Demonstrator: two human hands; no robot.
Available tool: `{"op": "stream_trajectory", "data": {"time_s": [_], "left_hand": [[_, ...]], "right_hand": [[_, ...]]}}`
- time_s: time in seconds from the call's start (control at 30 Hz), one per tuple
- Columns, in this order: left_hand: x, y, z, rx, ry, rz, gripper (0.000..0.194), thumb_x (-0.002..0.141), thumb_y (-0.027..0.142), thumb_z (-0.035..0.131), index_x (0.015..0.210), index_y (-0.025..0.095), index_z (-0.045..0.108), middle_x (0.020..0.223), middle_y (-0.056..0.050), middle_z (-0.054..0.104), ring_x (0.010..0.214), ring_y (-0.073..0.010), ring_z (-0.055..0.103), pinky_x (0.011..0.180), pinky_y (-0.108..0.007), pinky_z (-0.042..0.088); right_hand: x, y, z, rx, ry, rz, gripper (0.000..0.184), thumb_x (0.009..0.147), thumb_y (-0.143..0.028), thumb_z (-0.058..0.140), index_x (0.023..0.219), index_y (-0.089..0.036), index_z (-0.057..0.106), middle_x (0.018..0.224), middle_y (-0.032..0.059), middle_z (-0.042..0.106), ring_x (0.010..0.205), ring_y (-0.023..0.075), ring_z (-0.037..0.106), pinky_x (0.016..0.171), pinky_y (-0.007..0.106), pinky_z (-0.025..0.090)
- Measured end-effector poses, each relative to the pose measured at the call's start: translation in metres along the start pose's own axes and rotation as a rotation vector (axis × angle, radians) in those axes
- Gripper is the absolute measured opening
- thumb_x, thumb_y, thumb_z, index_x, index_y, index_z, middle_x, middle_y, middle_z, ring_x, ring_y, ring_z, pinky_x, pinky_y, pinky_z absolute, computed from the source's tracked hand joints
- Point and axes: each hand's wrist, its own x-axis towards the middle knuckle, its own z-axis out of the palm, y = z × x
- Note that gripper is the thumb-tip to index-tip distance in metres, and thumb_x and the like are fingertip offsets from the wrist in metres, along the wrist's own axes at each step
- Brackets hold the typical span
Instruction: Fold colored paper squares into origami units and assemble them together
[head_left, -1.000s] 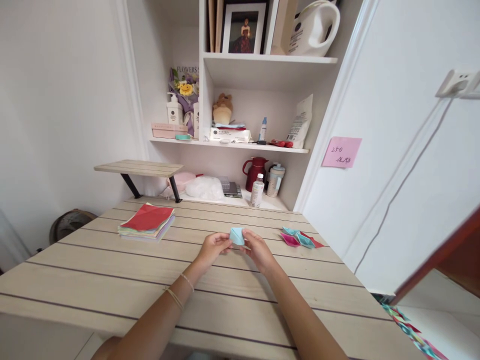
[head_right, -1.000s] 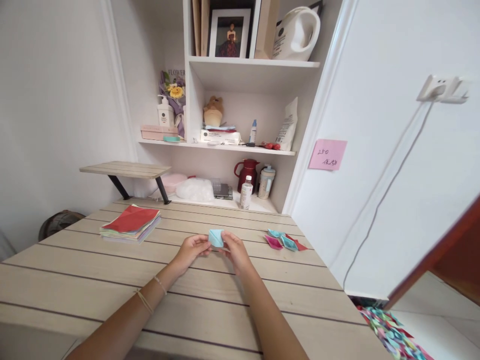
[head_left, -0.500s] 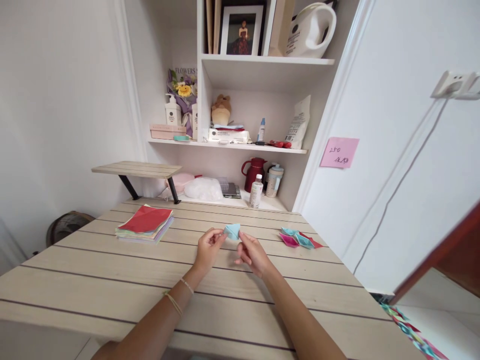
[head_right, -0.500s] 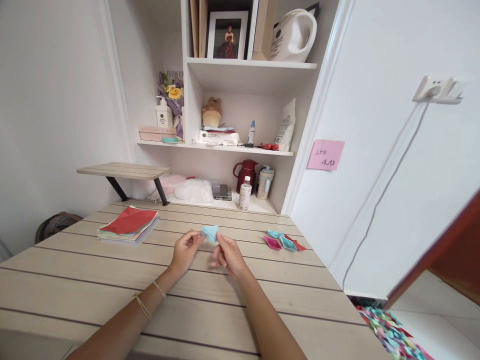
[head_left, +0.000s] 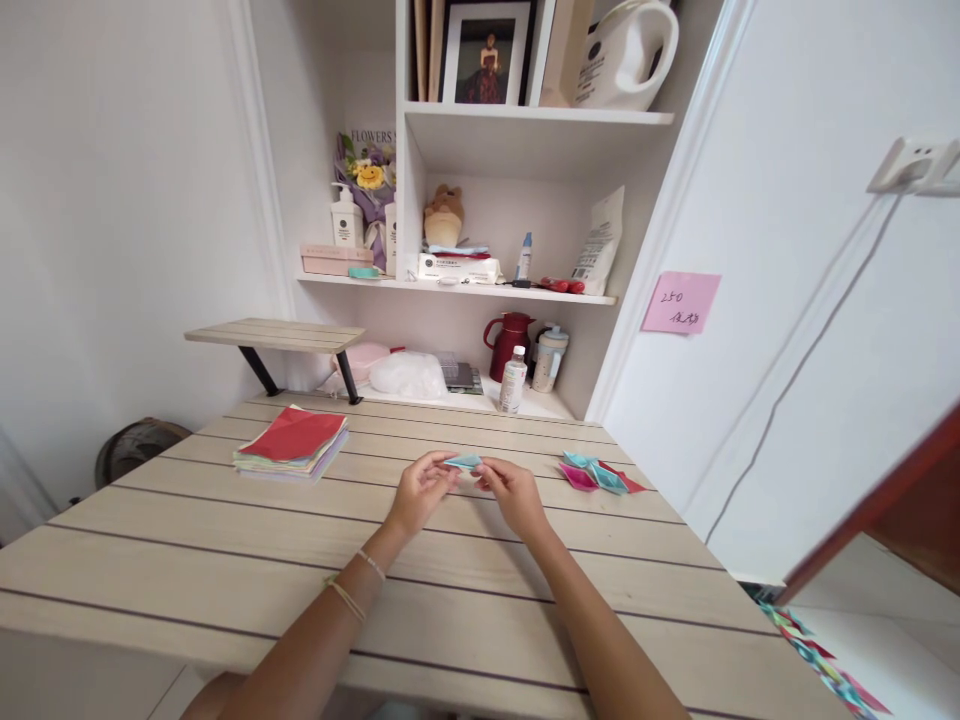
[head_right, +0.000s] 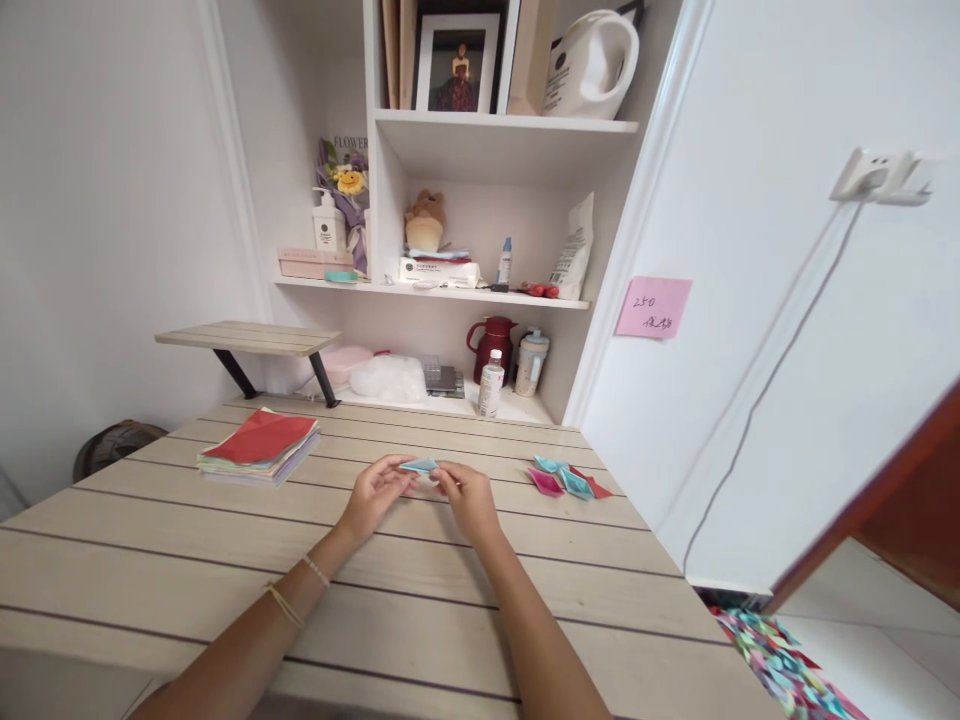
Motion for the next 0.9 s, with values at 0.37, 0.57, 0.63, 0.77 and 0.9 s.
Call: {"op": "stream_trajectory", "data": {"time_s": [0.37, 0.57, 0.63, 0.77, 0.9], "left_hand": [[0.003, -0.001, 0.002, 0.122, 0.031, 0.09, 0.022, 0.067, 0.036, 0.062, 0.073, 0.016, 0.068, 0.077, -0.006, 0.064, 0.075, -0.0184, 0.059, 0.067, -0.027, 0.049], [0.003, -0.005, 0.001, 0.081, 0.028, -0.045, 0.033, 0.065, 0.039, 0.063, 0.088, 0.015, 0.066, 0.071, -0.005, 0.065, 0.061, -0.0156, 0.059, 0.053, -0.025, 0.049], [0.003, -0.007, 0.003, 0.008, 0.013, -0.11, 0.034, 0.064, 0.039, 0.065, 0.086, 0.013, 0.065, 0.073, -0.006, 0.066, 0.063, -0.0164, 0.061, 0.058, -0.027, 0.05], [0.004, -0.01, 0.003, -0.069, 0.054, -0.116, 0.035, 0.059, 0.035, 0.069, 0.085, 0.013, 0.059, 0.068, -0.004, 0.065, 0.062, -0.0155, 0.062, 0.059, -0.027, 0.05], [0.006, -0.016, 0.001, -0.063, 0.003, -0.115, 0.046, 0.061, 0.031, 0.07, 0.101, 0.015, 0.054, 0.062, 0.0, 0.062, 0.058, -0.0137, 0.061, 0.056, -0.024, 0.048]], "right_hand": [[0.001, 0.004, 0.006, 0.275, 0.027, 0.1, 0.038, 0.067, -0.053, 0.059, 0.079, -0.018, 0.062, 0.071, 0.0053, 0.065, 0.069, 0.0206, 0.061, 0.07, 0.037, 0.051], [-0.001, 0.002, 0.007, 0.095, 0.064, 0.006, 0.034, 0.071, -0.051, 0.056, 0.076, -0.018, 0.062, 0.072, 0.0067, 0.065, 0.071, 0.0217, 0.061, 0.069, 0.035, 0.049], [-0.002, 0.003, 0.008, 0.039, 0.065, -0.02, 0.031, 0.072, -0.049, 0.056, 0.075, -0.018, 0.061, 0.074, 0.0069, 0.065, 0.07, 0.0213, 0.061, 0.068, 0.034, 0.048], [-0.003, 0.007, 0.012, 0.114, 0.099, 0.014, 0.029, 0.07, -0.044, 0.059, 0.086, -0.019, 0.055, 0.075, 0.0052, 0.065, 0.067, 0.0195, 0.062, 0.065, 0.032, 0.049], [-0.002, 0.013, 0.013, 0.208, 0.085, 0.088, 0.038, 0.068, -0.038, 0.062, 0.098, -0.02, 0.049, 0.071, 0.0025, 0.064, 0.062, 0.0177, 0.062, 0.06, 0.031, 0.05]]}}
